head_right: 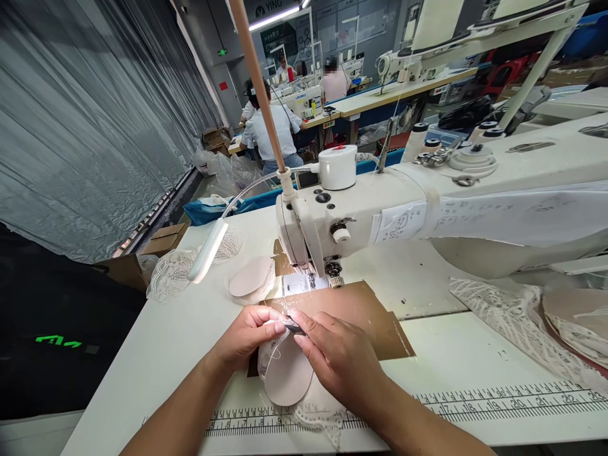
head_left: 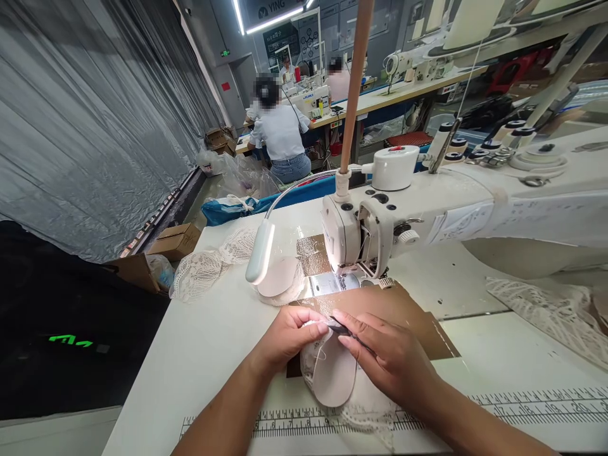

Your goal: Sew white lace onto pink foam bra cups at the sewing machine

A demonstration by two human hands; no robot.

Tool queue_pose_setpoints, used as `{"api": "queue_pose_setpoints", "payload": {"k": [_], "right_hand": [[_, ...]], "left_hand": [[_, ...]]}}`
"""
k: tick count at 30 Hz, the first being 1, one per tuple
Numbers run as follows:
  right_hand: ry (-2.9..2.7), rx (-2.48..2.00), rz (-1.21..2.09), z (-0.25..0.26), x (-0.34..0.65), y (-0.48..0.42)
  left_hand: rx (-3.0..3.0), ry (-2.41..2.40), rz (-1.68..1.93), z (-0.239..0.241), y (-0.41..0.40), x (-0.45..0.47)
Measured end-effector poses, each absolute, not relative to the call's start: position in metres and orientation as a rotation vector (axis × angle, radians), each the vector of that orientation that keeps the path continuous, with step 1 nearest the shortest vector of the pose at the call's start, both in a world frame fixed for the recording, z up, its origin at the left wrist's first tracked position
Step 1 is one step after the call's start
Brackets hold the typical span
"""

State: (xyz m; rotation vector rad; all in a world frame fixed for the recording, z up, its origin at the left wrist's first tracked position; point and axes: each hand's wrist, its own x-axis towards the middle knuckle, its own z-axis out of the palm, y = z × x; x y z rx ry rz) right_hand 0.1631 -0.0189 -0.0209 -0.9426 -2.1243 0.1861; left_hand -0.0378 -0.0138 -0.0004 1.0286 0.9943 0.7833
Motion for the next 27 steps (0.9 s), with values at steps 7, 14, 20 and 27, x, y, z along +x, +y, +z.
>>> {"api": "queue_pose_setpoints", "payload": {"k": [7,14,20,27], "right_hand": [[-2.138,-0.976,0.172,-0.021,0.161,-0.017],[-2.061,-0.967,0.258,-0.019,0.162,-0.016],[-2.025,-1.026,0.433,-0.019,0.163,-0.018],[-2.061,-1.104,0.716,-0.009,0.159,-0.017]], "left_hand": [[1.129,1.066,0.756,-0.002,-0.013,-0.037],[1.117,1.085,0.812,-0.003,-0.012,-0.039],[1.131,1.084,0.804,-0.004,-0.013,-0.039],[1.168,1.057,0.75,-0.007,-0.014,-0.036]]}}
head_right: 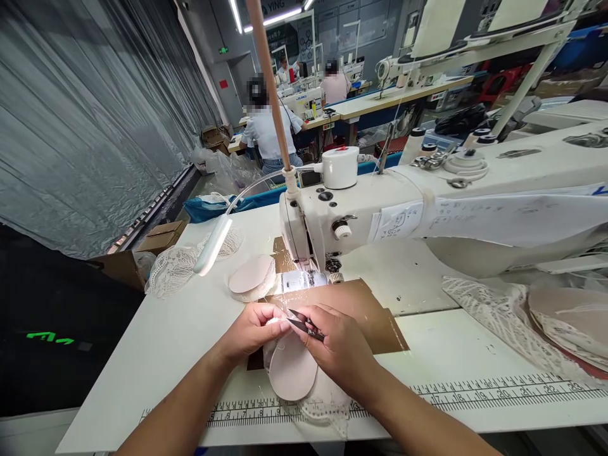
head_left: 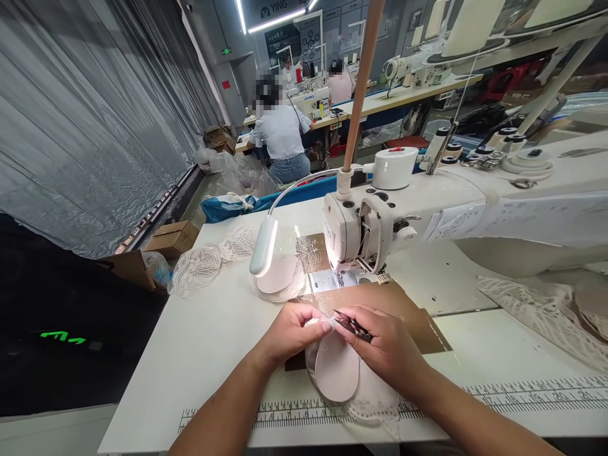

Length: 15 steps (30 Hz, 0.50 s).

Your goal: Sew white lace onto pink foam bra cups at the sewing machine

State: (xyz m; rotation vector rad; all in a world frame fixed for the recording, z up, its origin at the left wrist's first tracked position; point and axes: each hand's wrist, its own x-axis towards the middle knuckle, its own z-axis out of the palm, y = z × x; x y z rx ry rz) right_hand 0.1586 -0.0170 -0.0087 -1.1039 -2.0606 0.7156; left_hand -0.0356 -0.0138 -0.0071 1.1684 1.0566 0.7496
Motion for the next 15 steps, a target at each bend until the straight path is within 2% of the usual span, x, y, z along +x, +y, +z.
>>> {"api": "queue_pose_setpoints", "payload": {"k": [9,15], "right_hand": [[-2.115,-1.211,0.623,-0.0143,0.1559,-0.0125],[-2.169,-1.001,0.628,-0.0151,0.1546,-0.0141]], "left_hand": [[1.139,1.024,0.673,-0.0037,-0.0139,-0.0345],[1.172,1.02,0.661,-0.0059,-0.0134,-0.0349]]}}
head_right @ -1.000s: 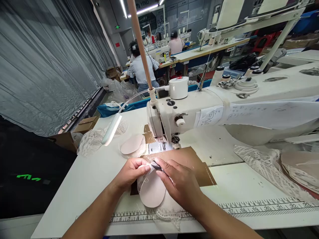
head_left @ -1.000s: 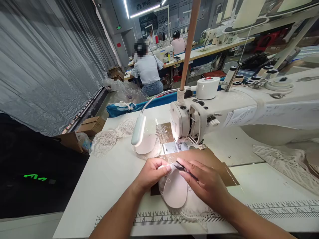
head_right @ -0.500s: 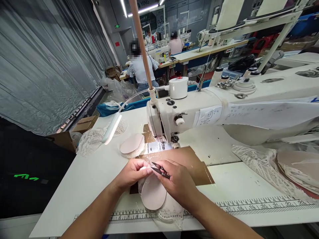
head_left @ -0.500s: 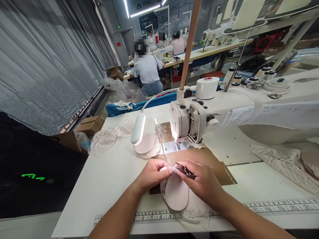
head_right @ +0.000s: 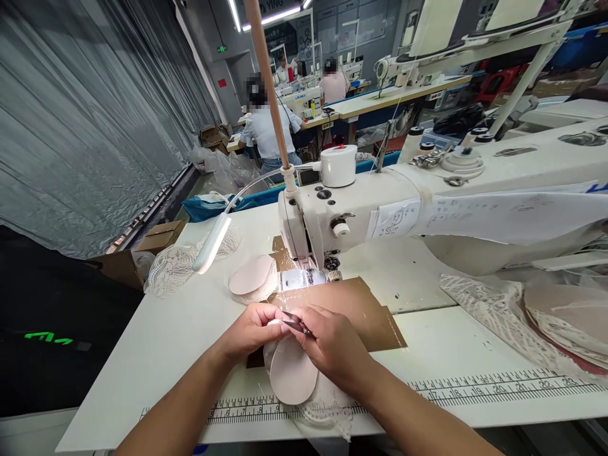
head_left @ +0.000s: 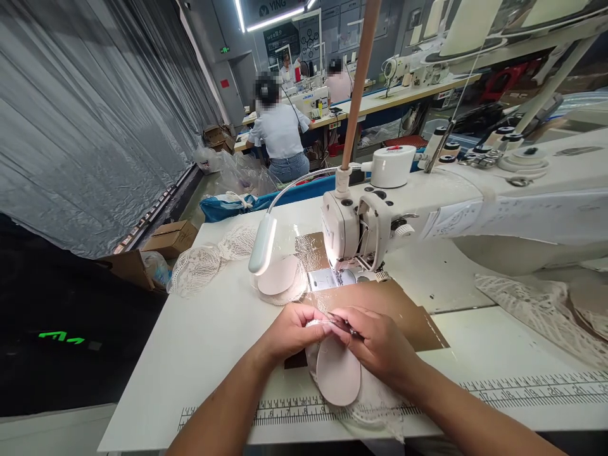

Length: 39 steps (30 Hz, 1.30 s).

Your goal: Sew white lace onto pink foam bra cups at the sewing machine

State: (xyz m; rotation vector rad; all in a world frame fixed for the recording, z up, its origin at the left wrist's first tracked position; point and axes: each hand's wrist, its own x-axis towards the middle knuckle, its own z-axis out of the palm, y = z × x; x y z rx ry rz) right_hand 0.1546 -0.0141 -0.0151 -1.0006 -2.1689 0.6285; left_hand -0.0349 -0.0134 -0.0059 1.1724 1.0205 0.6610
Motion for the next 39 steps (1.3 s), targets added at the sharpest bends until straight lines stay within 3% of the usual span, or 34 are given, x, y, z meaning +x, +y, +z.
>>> {"api": "queue_pose_setpoints", "payload": {"k": [12,17,28,39], "right_hand": [[-2.077,-1.281,0.511,-0.018,0.164,-0.009],[-2.096,-1.08,0.613,-0.016,0.166,-0.017],[-2.005,-1.196,0.954,0.002,0.158,-0.013],[-2.201,-1.312,0.456,-0.016,0.159,-0.01]], "left_hand": [[1.131,1.041,0.7,-0.006,-0.013,-0.036],[1.044,1.019,0.758,-0.007,-0.013,-0.037],[1.224,1.022,0.68,-0.005,-0.014,-0.034],[1.266,1.037,0.664,-0.005,-0.014,-0.032]]}}
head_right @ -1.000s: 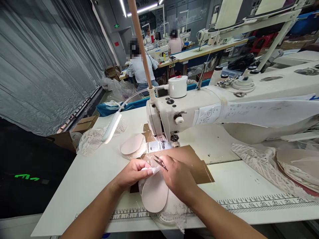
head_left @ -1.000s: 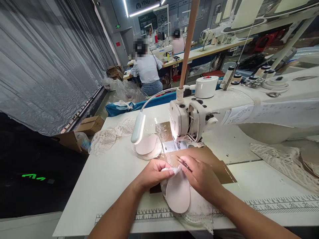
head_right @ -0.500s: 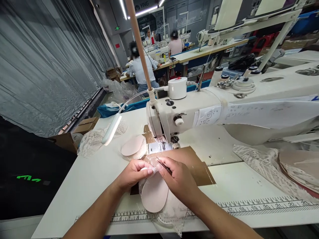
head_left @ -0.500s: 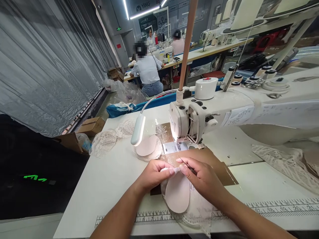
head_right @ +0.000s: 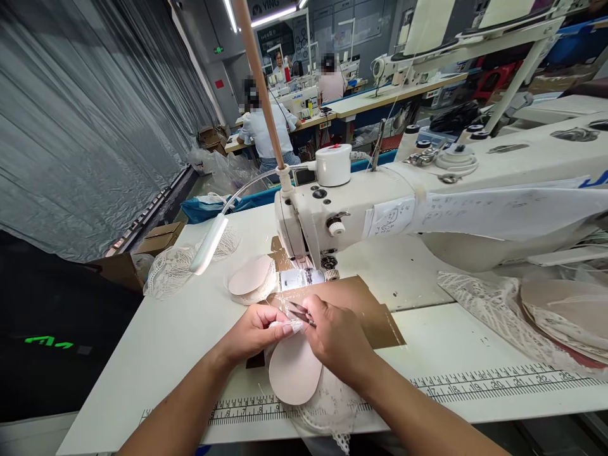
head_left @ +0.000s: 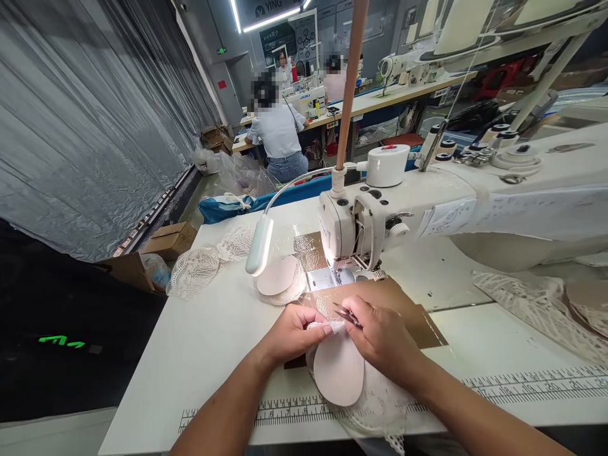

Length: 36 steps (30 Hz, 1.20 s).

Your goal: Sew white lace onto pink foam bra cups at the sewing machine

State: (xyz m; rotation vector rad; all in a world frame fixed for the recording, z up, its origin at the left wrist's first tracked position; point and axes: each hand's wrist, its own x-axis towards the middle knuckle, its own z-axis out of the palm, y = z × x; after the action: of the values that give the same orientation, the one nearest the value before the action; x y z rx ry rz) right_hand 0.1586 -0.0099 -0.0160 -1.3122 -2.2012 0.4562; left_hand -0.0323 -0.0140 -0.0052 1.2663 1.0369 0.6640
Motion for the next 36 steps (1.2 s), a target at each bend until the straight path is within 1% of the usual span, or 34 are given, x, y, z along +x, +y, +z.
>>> {"api": "queue_pose_setpoints", "payload": {"k": [7,12,15,18,20,22,24,26,28,32,34,36], "right_hand": [[-2.102,-1.383,0.46,-0.013,0.176,-0.004],[-2.107,-1.728,0.17,-0.011,0.193,0.005],[-2.187,-1.891,0.061,-0.017,0.213,0.012],[-2.276,-1.863,-0.126,-0.021,0.237,0.019],[-2.33,-1.691,-0.189,-0.017,0.246,0.02],[-2.413,-1.458,-0.043,-0.006,0.244,0.019],[-2.521,-1.233,0.233,0.007,0.232,0.017],[-2.631,-1.03,0.404,0.016,0.216,0.016],[-2.698,-0.907,0.416,0.017,0.203,0.018],[-2.608,-1.015,0.404,0.002,0.194,0.025],[-2.545,-1.038,0.413,-0.006,0.194,0.027],[-2.519,-1.02,0.399,-0.009,0.195,0.026]], "left_hand": [[1.244,1.083,0.671,-0.01,-0.014,-0.036],[1.15,1.033,0.757,-0.009,-0.012,-0.036],[1.145,0.976,0.787,-0.006,-0.01,-0.04],[1.201,0.985,0.772,-0.006,-0.008,-0.045],[1.261,1.021,0.77,-0.009,-0.003,-0.047],[1.339,1.061,0.768,-0.012,0.005,-0.044],[1.415,1.082,0.743,-0.014,0.017,-0.038],[1.477,1.081,0.702,-0.014,0.033,-0.03],[1.53,1.079,0.666,-0.013,0.049,-0.025],[1.586,1.128,0.599,0.002,0.063,-0.033],[1.621,1.239,0.588,0.015,0.055,-0.042],[1.768,1.464,0.613,0.029,0.038,-0.045]]}}
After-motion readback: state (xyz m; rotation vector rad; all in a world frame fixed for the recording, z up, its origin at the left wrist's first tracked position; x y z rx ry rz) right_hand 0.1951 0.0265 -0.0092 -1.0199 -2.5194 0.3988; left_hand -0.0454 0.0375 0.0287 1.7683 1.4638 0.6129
